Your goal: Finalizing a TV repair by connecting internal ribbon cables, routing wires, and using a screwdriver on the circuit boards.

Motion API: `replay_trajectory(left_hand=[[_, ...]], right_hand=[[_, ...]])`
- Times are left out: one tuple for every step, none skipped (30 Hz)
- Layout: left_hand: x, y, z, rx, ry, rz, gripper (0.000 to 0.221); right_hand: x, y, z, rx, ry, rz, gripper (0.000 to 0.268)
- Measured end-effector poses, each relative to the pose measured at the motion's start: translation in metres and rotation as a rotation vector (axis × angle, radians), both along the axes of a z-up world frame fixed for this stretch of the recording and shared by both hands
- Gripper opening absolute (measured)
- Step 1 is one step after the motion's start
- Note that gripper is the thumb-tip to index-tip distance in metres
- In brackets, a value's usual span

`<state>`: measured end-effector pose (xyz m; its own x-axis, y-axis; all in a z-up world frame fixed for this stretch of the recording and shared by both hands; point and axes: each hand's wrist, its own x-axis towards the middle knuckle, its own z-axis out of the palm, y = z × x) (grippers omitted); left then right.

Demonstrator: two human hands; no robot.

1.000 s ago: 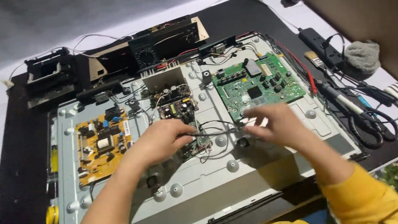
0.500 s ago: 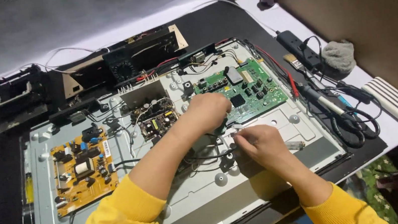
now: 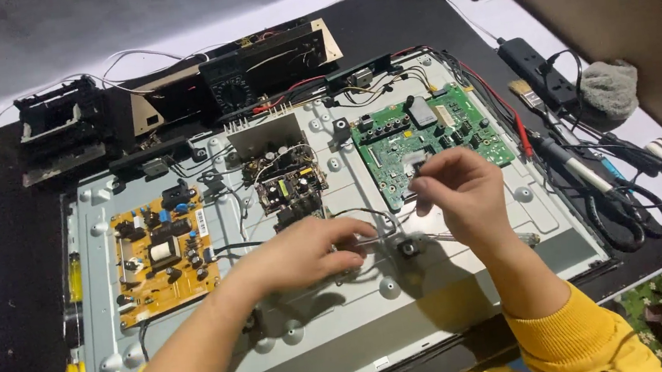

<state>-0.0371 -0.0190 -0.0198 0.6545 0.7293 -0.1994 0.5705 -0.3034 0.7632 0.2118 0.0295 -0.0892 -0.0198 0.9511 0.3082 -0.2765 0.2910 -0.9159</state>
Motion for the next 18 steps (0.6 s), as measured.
replay_trajectory(left_hand=[[0.0,0.001,-0.011,0.008,0.041,0.004,0.036],[0.001,0.002,-0.022,0.017,0.082,0.009,0.031],[0.004,0.004,-0.024,0.02,0.082,0.003,0.031],[0.007,0.006,-0.027,0.023,0.111,0.029,0.031],[0.01,0.01,-0.029,0.029,0.14,0.056,0.033],[0.013,0.011,-0.02,0.035,0.139,0.051,0.033],[0.015,0.01,-0.013,0.088,0.236,0.066,0.031],[0.018,0.009,-0.007,0.141,0.332,0.081,0.03],[0.019,0.011,-0.006,0.138,0.333,0.073,0.03],[0.02,0.014,-0.007,0.178,0.323,0.097,0.029],[0.022,0.017,-0.006,0.22,0.312,0.122,0.033],[0.022,0.021,-0.013,0.218,0.311,0.114,0.033],[0.021,0.025,-0.019,0.269,0.305,0.114,0.029],[0.02,0.029,-0.025,0.32,0.299,0.114,0.026],[0.017,0.031,-0.027,0.317,0.3,0.118,0.026],[0.014,0.033,-0.029,0.312,0.316,0.157,0.02],[0.011,0.034,-0.032,0.304,0.335,0.195,0.015],[0.008,0.032,-0.03,0.299,0.336,0.199,0.015]], right_hand=[[-0.002,0.001,-0.001,-0.02,-0.042,-0.029,0.026],[-0.005,0.002,-0.003,-0.04,-0.084,-0.058,0.032],[-0.002,0.0,-0.009,-0.037,-0.084,-0.064,0.032],[0.001,-0.001,-0.015,-0.061,-0.197,-0.095,0.039],[0.004,0.001,-0.02,-0.083,-0.311,-0.126,0.047],[0.008,0.001,-0.021,-0.078,-0.311,-0.132,0.047],[0.011,0.0,-0.023,-0.081,-0.468,-0.168,0.049],[0.015,0.0,-0.026,-0.085,-0.626,-0.204,0.051],[0.016,-0.002,-0.028,-0.092,-0.624,-0.21,0.051],[0.017,-0.004,-0.03,-0.093,-0.761,-0.206,0.041],[0.019,-0.005,-0.032,-0.093,-0.899,-0.202,0.031],[0.022,-0.009,-0.033,-0.099,-0.899,-0.207,0.031],[0.024,-0.01,-0.033,-0.096,-0.939,-0.201,0.029],[0.025,-0.011,-0.033,-0.093,-0.978,-0.195,0.028],[0.026,-0.012,-0.031,-0.093,-0.979,-0.19,0.028],[0.026,-0.012,-0.029,-0.115,-0.979,-0.178,0.027],[0.027,-0.014,-0.027,-0.14,-0.977,-0.164,0.026],[0.027,-0.014,-0.032,-0.142,-0.977,-0.158,0.026]])
